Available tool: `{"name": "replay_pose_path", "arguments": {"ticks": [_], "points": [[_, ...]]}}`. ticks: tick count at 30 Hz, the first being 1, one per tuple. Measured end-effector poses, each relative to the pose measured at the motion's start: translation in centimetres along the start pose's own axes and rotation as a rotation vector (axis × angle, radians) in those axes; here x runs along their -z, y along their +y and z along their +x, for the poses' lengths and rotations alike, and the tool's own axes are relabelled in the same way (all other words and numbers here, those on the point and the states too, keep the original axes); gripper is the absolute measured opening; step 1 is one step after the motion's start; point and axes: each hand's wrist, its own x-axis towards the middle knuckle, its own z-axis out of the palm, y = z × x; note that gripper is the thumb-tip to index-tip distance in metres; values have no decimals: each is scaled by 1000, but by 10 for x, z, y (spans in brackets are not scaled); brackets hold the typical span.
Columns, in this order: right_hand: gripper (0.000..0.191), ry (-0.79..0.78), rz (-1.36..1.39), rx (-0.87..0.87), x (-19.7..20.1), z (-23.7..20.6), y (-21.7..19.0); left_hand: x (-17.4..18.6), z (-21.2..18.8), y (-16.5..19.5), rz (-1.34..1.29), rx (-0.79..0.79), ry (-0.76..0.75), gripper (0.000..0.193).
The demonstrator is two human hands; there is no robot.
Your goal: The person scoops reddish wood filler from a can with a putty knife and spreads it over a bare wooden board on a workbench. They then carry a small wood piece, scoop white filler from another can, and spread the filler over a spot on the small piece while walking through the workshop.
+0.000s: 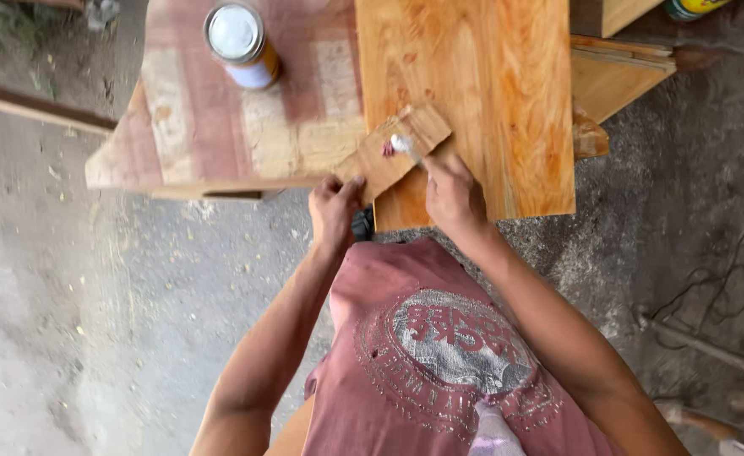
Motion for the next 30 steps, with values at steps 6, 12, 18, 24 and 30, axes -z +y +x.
{"name": "replay_pose_path", "arguments": {"ticks": [6,12,18,24,30], "points": [[26,184,-9,-11,87,-8,8,-37,-25,54,-232,57,-260,23],[29,356,-125,-212,167,-85,45,-167,-54,80,-71,-24,-598,18],[24,604,-216,-381,251,-191,172,-335,-107,14,32,61,-858,27],[27,582,-317,-476,332,-299,301,-506,-212,-65,14,206,-935,17],[28,709,-379,-574,432,-363,393,-641,-281,-82,94,156,-1027,13]]}}
